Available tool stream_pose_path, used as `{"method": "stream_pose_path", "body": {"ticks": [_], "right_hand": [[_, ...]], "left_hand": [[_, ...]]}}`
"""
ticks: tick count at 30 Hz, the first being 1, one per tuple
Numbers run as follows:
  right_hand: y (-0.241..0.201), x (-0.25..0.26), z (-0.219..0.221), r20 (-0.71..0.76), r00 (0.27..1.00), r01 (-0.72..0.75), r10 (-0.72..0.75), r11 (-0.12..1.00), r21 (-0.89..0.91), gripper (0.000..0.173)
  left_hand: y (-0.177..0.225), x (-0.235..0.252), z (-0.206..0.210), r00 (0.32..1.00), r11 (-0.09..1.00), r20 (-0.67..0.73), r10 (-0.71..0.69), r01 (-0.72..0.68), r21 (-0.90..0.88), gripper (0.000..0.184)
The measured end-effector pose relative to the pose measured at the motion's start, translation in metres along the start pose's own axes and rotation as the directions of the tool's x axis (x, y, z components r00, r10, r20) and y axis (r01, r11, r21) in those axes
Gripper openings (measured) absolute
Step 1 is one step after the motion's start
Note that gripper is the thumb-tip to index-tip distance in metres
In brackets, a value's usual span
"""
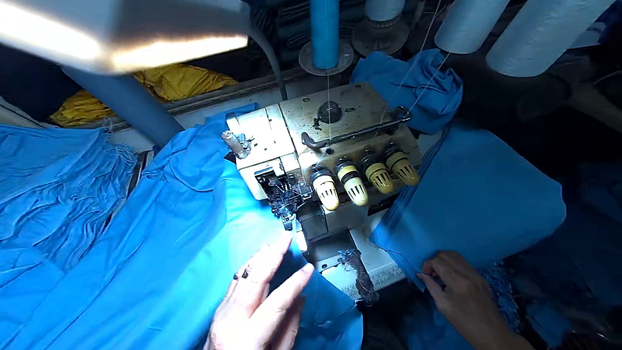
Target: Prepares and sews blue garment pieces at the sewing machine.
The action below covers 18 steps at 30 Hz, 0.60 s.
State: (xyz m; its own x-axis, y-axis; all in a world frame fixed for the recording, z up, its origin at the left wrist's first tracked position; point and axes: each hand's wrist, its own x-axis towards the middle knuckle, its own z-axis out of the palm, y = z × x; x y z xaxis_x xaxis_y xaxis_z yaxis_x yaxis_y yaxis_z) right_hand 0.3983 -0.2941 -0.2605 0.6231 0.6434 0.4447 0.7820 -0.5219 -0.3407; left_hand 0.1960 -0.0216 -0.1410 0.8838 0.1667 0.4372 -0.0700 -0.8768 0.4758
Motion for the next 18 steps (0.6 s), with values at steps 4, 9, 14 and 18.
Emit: {"method": "stream_pose_path", "body": {"ticks": [4,9,14,18], "right_hand": [[0.002,0.01,-0.007,0.12,0.993,-0.03,0.019,0.996,0.087,0.007],[0.004,0.02,-0.024,0.296,0.95,-0.18,0.098,0.947,0.265,0.008],[0.015,0.022,-0.032,0.39,0.911,-0.308,0.138,0.855,0.417,0.01],[0.022,0.025,-0.037,0.45,0.875,-0.418,0.177,0.744,0.521,0.012]], "left_hand": [[0.017,0.008,0.022,0.996,0.994,0.042,0.081,-0.078,-0.079,0.02],[0.032,0.019,0.075,0.938,0.954,0.192,0.288,-0.263,-0.143,0.021],[0.05,0.028,0.126,0.836,0.908,0.358,0.417,-0.367,-0.201,0.022],[0.049,0.037,0.158,0.841,0.895,0.327,0.431,-0.445,-0.036,0.026]]}}
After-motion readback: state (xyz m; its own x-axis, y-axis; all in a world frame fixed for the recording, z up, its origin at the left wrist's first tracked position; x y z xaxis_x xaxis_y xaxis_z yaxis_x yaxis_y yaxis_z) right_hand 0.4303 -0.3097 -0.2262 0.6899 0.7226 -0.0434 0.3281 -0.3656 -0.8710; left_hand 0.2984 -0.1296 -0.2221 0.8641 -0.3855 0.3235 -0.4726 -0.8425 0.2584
